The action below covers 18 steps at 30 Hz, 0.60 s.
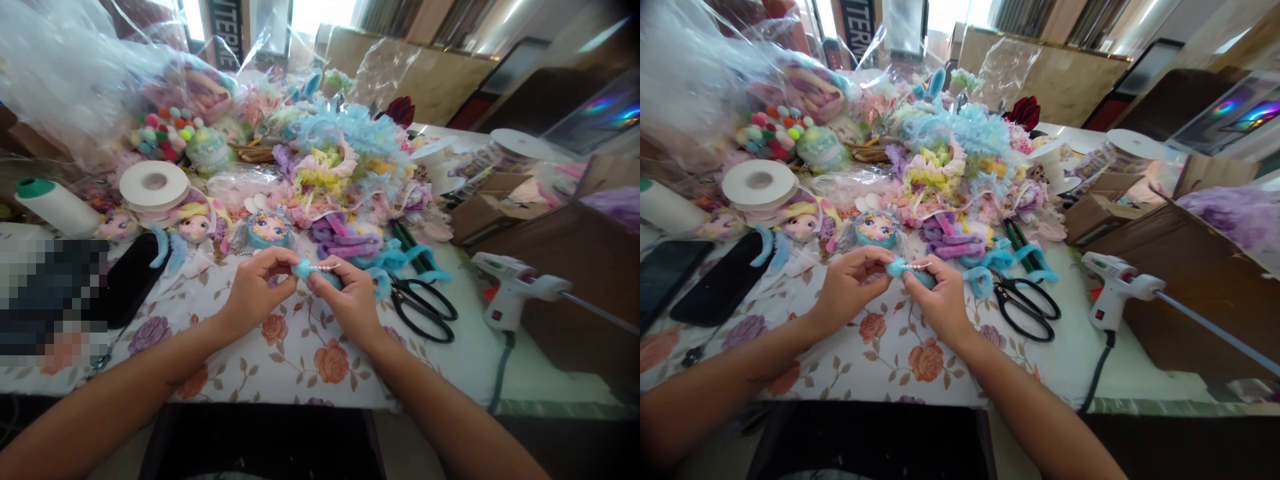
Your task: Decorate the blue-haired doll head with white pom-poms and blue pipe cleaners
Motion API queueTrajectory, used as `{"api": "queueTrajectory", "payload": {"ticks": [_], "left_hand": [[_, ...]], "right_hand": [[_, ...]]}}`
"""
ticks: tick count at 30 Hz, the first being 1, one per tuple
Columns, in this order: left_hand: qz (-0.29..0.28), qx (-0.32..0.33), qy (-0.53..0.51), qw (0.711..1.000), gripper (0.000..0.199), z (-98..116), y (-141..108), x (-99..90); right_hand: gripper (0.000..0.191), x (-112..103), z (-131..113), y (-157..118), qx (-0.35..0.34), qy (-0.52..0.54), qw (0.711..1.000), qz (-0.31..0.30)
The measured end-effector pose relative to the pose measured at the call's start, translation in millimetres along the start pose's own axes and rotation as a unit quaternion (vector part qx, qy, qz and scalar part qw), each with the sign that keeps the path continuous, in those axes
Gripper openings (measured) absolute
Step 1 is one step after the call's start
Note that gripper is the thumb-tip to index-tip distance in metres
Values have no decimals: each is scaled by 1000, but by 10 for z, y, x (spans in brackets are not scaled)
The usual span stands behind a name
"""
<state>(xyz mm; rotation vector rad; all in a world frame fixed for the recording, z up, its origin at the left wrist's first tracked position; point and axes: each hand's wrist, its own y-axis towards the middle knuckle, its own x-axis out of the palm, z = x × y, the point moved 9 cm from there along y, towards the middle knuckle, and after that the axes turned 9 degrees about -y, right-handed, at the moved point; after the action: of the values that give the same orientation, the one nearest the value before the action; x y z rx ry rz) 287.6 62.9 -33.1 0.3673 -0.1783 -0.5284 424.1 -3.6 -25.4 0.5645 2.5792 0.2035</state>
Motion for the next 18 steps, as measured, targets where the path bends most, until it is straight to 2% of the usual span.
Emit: {"api": "queueTrajectory", "payload": {"ticks": [5,13,18], "left_hand": [[-23,2,3,1000,24,-7,14,19],[-66,-2,22,998,21,54,53,64],[-77,-49,-26,995,18,-15,45,90]], "right_hand": [[13,-7,46,17,25,-11,999,-29],[4,-70,-80,40,-81,-75,994,-26],[4,-99,-83,45,-97,-103,990,-8]]}}
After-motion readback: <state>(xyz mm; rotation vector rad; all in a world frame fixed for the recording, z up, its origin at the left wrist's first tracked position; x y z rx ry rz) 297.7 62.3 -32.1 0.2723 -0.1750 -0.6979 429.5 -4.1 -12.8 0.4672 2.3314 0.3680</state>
